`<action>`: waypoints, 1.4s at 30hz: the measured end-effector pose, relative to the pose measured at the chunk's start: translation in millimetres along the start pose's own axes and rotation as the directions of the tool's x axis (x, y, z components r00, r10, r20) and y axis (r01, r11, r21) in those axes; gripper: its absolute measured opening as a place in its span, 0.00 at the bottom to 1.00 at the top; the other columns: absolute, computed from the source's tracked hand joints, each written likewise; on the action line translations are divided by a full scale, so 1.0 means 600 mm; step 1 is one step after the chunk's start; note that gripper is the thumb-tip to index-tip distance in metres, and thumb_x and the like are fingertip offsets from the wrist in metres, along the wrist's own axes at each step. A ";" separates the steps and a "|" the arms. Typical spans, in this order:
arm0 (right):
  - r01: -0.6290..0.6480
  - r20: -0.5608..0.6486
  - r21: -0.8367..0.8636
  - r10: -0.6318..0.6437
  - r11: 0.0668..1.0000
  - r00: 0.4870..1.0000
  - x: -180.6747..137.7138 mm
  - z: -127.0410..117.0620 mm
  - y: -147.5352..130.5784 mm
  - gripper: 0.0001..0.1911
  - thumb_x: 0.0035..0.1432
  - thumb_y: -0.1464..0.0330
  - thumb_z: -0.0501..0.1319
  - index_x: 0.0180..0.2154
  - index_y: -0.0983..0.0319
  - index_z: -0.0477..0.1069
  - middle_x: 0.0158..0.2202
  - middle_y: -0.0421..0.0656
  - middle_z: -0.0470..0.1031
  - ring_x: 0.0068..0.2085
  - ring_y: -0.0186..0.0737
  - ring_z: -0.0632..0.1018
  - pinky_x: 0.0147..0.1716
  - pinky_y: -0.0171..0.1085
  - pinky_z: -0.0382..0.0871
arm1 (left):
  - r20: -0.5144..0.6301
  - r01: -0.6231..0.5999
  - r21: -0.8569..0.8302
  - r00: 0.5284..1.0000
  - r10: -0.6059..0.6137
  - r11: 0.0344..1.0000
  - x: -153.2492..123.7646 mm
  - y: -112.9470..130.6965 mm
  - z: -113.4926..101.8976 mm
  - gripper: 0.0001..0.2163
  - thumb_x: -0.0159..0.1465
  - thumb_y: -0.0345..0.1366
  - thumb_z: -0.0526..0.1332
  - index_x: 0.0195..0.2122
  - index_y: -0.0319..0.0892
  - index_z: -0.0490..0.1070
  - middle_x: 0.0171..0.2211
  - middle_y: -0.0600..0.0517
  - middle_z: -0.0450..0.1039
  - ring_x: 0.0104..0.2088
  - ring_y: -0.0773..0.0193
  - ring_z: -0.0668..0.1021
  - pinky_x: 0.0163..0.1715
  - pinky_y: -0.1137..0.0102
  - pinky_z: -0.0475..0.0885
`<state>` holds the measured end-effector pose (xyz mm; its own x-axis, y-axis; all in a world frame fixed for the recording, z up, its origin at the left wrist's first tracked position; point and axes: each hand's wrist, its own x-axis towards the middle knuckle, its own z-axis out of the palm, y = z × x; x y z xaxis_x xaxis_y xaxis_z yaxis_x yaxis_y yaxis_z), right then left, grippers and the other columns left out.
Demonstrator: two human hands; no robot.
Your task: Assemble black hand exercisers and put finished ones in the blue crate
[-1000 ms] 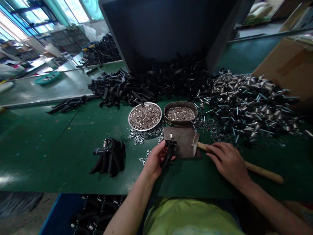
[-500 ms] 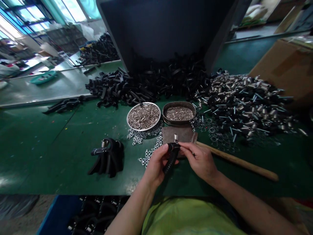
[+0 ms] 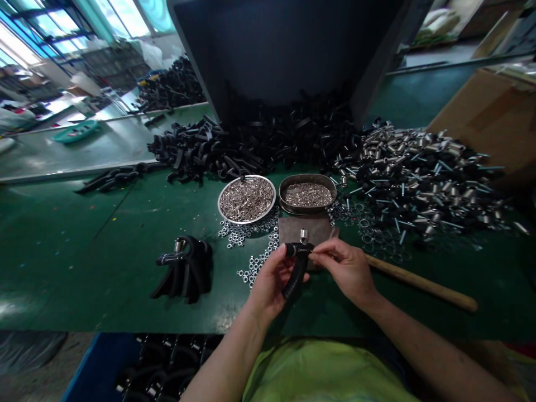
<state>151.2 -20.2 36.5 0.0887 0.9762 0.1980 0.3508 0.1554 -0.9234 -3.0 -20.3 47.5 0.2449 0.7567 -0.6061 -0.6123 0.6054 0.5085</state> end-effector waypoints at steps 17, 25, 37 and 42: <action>-0.041 0.279 -0.051 0.053 0.998 0.959 0.022 -0.022 -0.005 0.03 0.51 0.70 0.64 0.28 0.60 0.69 0.23 0.34 0.74 0.23 0.31 0.74 0.23 0.30 0.65 | 0.135 0.013 0.111 0.990 -0.028 0.994 0.015 0.002 -0.019 0.15 0.51 0.42 0.67 0.34 0.35 0.75 0.27 0.48 0.74 0.27 0.66 0.75 0.25 0.73 0.76; 0.091 0.133 -0.097 -0.078 0.991 0.988 0.014 -0.023 -0.013 0.04 0.52 0.68 0.63 0.26 0.59 0.73 0.24 0.38 0.77 0.26 0.35 0.77 0.26 0.32 0.68 | 0.216 0.082 -0.070 0.974 -0.065 0.994 0.019 -0.004 -0.014 0.16 0.55 0.44 0.65 0.35 0.33 0.73 0.26 0.48 0.75 0.25 0.67 0.76 0.28 0.71 0.76; 0.190 0.102 -0.247 -0.169 0.950 0.980 0.013 -0.022 -0.014 0.07 0.56 0.68 0.60 0.27 0.59 0.73 0.24 0.38 0.78 0.27 0.36 0.78 0.27 0.33 0.69 | 0.188 0.041 -0.022 0.982 -0.036 0.999 0.016 -0.004 -0.011 0.16 0.53 0.44 0.66 0.34 0.34 0.73 0.27 0.48 0.75 0.26 0.66 0.76 0.28 0.71 0.76; 0.227 0.058 -0.318 -0.220 0.921 0.974 0.007 -0.020 -0.010 0.06 0.56 0.68 0.60 0.27 0.59 0.72 0.24 0.38 0.77 0.26 0.36 0.77 0.27 0.33 0.68 | 0.171 -0.103 0.090 0.981 0.086 0.991 0.012 -0.005 -0.008 0.16 0.50 0.44 0.67 0.33 0.36 0.75 0.30 0.48 0.76 0.28 0.64 0.76 0.28 0.71 0.75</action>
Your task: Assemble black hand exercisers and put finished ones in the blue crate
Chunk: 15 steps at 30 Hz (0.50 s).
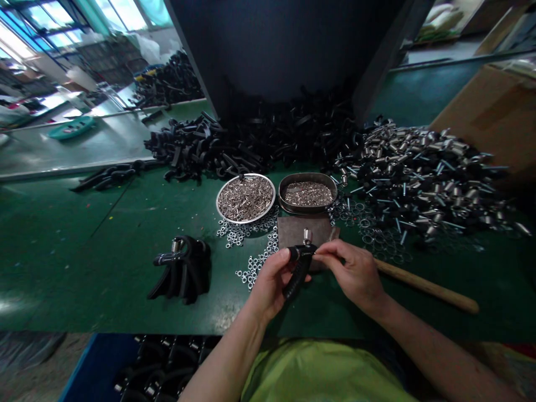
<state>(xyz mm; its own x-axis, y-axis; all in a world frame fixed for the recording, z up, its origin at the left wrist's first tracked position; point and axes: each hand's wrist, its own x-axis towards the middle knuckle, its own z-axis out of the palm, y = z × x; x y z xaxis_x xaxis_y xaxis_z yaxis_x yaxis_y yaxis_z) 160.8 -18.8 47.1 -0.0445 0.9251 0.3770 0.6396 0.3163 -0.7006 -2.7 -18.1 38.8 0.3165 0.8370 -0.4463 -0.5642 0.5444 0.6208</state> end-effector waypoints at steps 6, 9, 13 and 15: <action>0.097 0.013 -0.059 -0.097 0.994 0.995 -0.003 -0.004 0.005 0.09 0.59 0.66 0.58 0.27 0.59 0.71 0.23 0.39 0.76 0.26 0.36 0.77 0.28 0.34 0.69 | 0.051 -0.081 0.219 0.996 0.072 0.972 -0.008 0.010 0.007 0.20 0.50 0.45 0.67 0.39 0.35 0.76 0.30 0.47 0.76 0.25 0.66 0.75 0.24 0.74 0.70; 0.161 0.022 -0.099 -0.160 0.982 0.987 -0.005 -0.006 0.008 0.08 0.60 0.66 0.57 0.29 0.59 0.71 0.24 0.41 0.76 0.27 0.37 0.77 0.29 0.34 0.68 | 0.043 -0.088 0.248 0.996 0.080 0.965 -0.009 0.008 0.010 0.21 0.51 0.45 0.66 0.41 0.35 0.76 0.30 0.48 0.76 0.24 0.67 0.75 0.24 0.75 0.69; 0.196 0.027 -0.120 -0.194 0.973 0.981 -0.007 -0.006 0.011 0.08 0.60 0.67 0.56 0.29 0.60 0.71 0.25 0.41 0.76 0.27 0.37 0.77 0.29 0.34 0.68 | 0.034 -0.082 0.233 0.997 0.076 0.969 -0.006 0.003 0.011 0.20 0.51 0.45 0.66 0.39 0.35 0.76 0.30 0.48 0.76 0.24 0.67 0.75 0.24 0.75 0.70; 0.162 0.040 -0.105 -0.158 0.981 0.987 -0.007 -0.005 0.013 0.08 0.60 0.68 0.57 0.28 0.60 0.70 0.24 0.40 0.76 0.27 0.36 0.77 0.28 0.33 0.67 | 0.041 -0.070 0.214 0.997 0.062 0.974 -0.004 0.002 0.009 0.19 0.51 0.45 0.66 0.38 0.35 0.76 0.29 0.48 0.75 0.25 0.67 0.74 0.23 0.75 0.70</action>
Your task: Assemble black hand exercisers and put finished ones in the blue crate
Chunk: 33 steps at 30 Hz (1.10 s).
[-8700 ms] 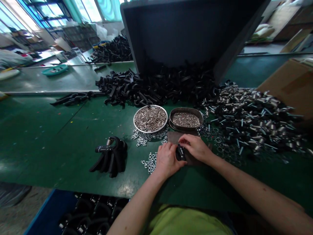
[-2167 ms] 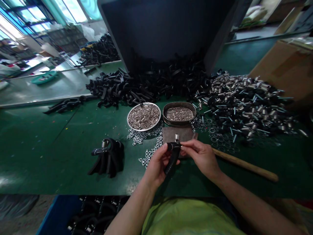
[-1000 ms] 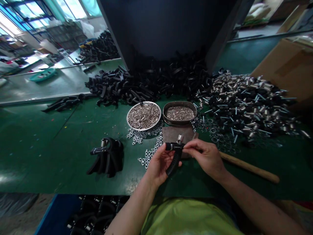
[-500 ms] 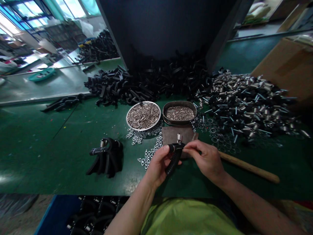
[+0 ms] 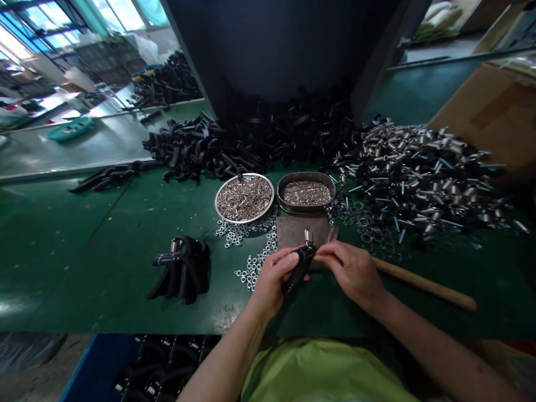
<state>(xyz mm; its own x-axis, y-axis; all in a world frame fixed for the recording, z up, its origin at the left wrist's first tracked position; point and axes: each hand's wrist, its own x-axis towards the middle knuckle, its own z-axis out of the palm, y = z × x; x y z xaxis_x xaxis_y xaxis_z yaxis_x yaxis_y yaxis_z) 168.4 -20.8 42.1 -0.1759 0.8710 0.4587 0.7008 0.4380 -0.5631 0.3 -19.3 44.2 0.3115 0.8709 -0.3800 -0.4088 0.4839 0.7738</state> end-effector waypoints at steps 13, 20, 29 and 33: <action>-0.128 0.222 0.161 0.090 0.979 0.971 0.007 -0.008 0.018 0.06 0.55 0.70 0.62 0.26 0.60 0.71 0.24 0.37 0.76 0.25 0.32 0.76 0.26 0.30 0.65 | 0.012 0.097 -0.115 0.995 -0.096 0.989 0.010 -0.016 -0.015 0.16 0.51 0.44 0.67 0.34 0.36 0.76 0.28 0.48 0.75 0.27 0.66 0.75 0.26 0.73 0.74; -0.053 0.175 0.099 0.036 0.994 0.984 0.004 0.005 0.018 0.07 0.57 0.68 0.61 0.27 0.61 0.71 0.25 0.39 0.77 0.28 0.35 0.77 0.29 0.33 0.66 | -0.040 0.146 -0.182 0.987 -0.155 0.972 0.012 -0.024 -0.018 0.15 0.51 0.43 0.67 0.33 0.35 0.75 0.28 0.49 0.76 0.26 0.67 0.75 0.25 0.74 0.74; -0.331 0.295 0.255 0.253 0.908 0.921 0.009 0.000 0.014 0.04 0.52 0.70 0.64 0.25 0.60 0.72 0.23 0.37 0.76 0.24 0.33 0.74 0.24 0.31 0.63 | -0.062 0.213 -0.301 0.968 -0.242 0.930 0.018 -0.033 -0.023 0.14 0.53 0.42 0.65 0.32 0.33 0.73 0.24 0.48 0.74 0.23 0.66 0.75 0.23 0.71 0.76; -0.337 0.278 0.242 0.268 0.910 0.922 0.008 0.002 0.015 0.04 0.52 0.70 0.63 0.26 0.60 0.72 0.25 0.37 0.77 0.27 0.35 0.76 0.28 0.33 0.65 | -0.032 0.213 -0.363 0.970 -0.241 0.907 0.020 -0.036 -0.021 0.14 0.55 0.42 0.63 0.32 0.33 0.73 0.25 0.48 0.73 0.24 0.66 0.75 0.22 0.72 0.76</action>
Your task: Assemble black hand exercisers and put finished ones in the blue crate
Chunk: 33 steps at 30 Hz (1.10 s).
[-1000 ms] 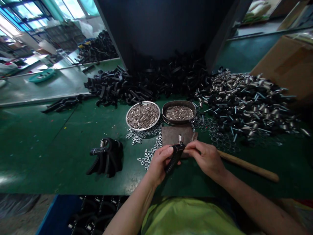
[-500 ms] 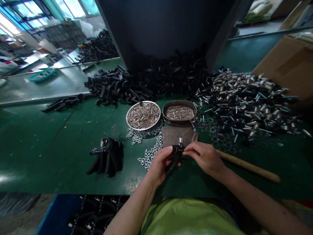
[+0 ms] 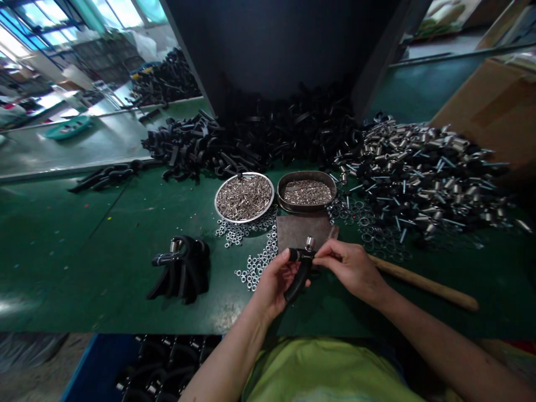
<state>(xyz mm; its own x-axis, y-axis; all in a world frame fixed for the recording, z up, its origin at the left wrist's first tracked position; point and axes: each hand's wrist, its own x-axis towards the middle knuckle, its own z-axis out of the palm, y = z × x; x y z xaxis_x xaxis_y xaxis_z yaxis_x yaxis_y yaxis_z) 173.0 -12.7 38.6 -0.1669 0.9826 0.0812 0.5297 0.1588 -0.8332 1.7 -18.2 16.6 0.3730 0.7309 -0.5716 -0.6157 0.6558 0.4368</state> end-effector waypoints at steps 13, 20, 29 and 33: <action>-0.100 0.038 0.066 0.098 0.993 0.995 0.005 0.008 0.008 0.05 0.51 0.69 0.62 0.25 0.60 0.71 0.24 0.38 0.76 0.26 0.36 0.76 0.28 0.34 0.66 | 0.022 0.016 -0.042 1.000 -0.015 0.999 0.007 -0.002 -0.002 0.14 0.56 0.41 0.63 0.32 0.32 0.74 0.24 0.48 0.73 0.24 0.66 0.75 0.21 0.73 0.75; -0.083 0.042 0.044 0.081 0.996 0.996 0.011 0.015 0.007 0.04 0.53 0.69 0.60 0.27 0.59 0.70 0.26 0.38 0.76 0.28 0.35 0.75 0.29 0.34 0.65 | 0.054 0.048 0.001 0.997 -0.048 0.999 0.015 0.004 -0.001 0.19 0.62 0.46 0.56 0.33 0.32 0.74 0.25 0.45 0.75 0.23 0.66 0.75 0.21 0.74 0.73; -0.141 0.022 0.046 0.140 0.989 0.990 0.038 0.015 0.026 0.07 0.54 0.64 0.59 0.29 0.60 0.70 0.26 0.39 0.75 0.27 0.36 0.75 0.28 0.34 0.65 | -0.037 0.023 0.532 0.999 -0.004 0.847 0.023 0.036 -0.006 0.20 0.58 0.51 0.59 0.34 0.35 0.74 0.31 0.44 0.77 0.24 0.66 0.76 0.21 0.75 0.71; -0.166 0.011 0.049 0.166 0.985 0.986 0.046 0.006 0.030 0.07 0.53 0.63 0.60 0.29 0.60 0.71 0.25 0.39 0.75 0.27 0.36 0.74 0.27 0.34 0.65 | -0.016 -0.128 0.832 0.967 0.254 0.539 0.022 0.050 -0.021 0.13 0.51 0.42 0.67 0.34 0.39 0.76 0.28 0.49 0.75 0.26 0.65 0.75 0.27 0.73 0.70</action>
<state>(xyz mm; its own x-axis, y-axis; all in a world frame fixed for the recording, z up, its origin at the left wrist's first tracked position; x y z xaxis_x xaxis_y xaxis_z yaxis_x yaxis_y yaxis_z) 174.7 17.1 23.8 -0.0857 0.9942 -0.0642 0.5086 -0.0117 -0.8609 -20.8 8.6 13.7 0.1927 0.8705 -0.4528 0.1982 0.4174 0.8868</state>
